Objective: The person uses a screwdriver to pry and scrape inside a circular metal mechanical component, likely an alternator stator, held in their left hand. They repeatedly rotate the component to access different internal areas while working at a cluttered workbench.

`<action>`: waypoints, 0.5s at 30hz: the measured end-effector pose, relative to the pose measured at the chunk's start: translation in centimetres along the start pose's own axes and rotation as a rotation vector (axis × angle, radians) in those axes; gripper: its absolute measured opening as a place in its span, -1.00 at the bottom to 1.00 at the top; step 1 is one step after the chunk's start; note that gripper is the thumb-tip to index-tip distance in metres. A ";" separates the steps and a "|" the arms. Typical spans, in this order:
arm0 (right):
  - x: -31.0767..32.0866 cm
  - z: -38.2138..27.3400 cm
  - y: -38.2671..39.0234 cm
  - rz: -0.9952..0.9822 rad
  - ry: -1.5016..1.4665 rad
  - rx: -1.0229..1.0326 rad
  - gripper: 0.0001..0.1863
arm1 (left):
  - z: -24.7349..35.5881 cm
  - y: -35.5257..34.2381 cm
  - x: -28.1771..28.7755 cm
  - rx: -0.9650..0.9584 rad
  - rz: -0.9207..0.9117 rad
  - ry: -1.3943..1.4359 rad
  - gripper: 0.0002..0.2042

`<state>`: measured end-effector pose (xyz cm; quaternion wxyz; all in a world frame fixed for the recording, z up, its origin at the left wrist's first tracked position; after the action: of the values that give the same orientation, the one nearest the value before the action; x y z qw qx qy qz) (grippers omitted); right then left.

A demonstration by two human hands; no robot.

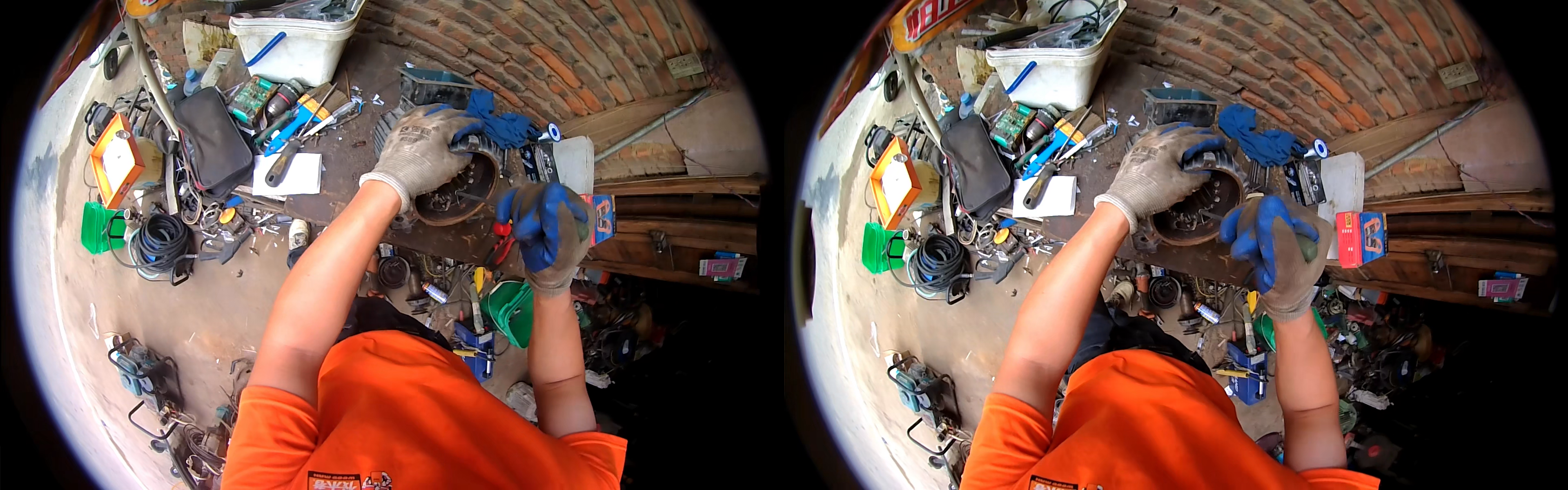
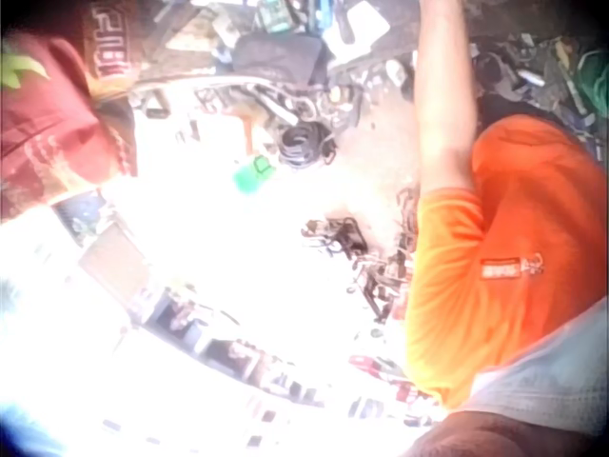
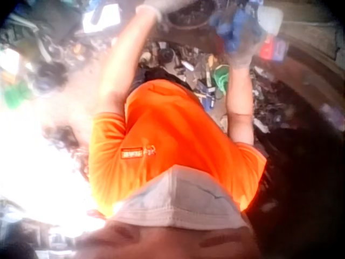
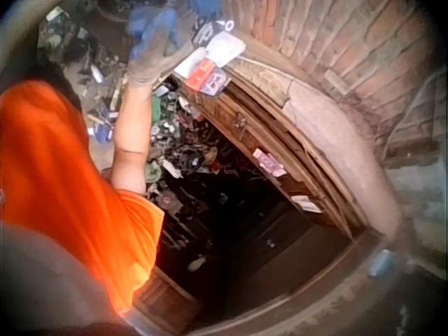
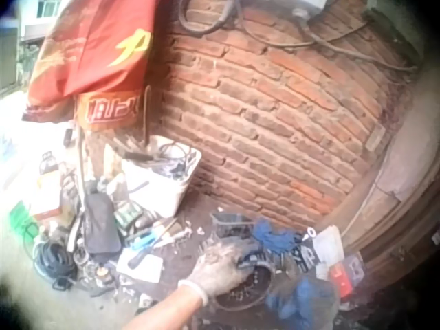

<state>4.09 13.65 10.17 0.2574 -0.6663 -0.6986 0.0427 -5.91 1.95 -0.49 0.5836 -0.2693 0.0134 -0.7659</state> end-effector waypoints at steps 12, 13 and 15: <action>-5.0 2.0 -0.9 -0.163 0.063 -0.031 -0.88 | -0.7 -0.7 0.1 0.034 -0.008 0.015 -0.54; -5.0 3.0 -2.3 -0.137 0.112 -0.226 -0.87 | -0.6 -0.7 0.4 0.031 -0.014 0.029 -0.53; -4.8 5.3 -4.4 -0.184 0.077 -0.480 -0.85 | -0.8 -1.0 0.6 0.020 -0.013 0.029 -0.52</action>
<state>-2.23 10.06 5.89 0.1210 -0.6432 -0.7359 -0.1732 -7.24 1.50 -0.66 0.5810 -0.2523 0.0123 -0.7737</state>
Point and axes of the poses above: each hand's wrist, its own y-axis away from the middle knuckle, its own x-axis out of the back of the hand, z = x × y, the point moved 10 cm from there along -y, towards the middle knuckle, and after that the axes turned 11 degrees about y, right-handed, at the moved point
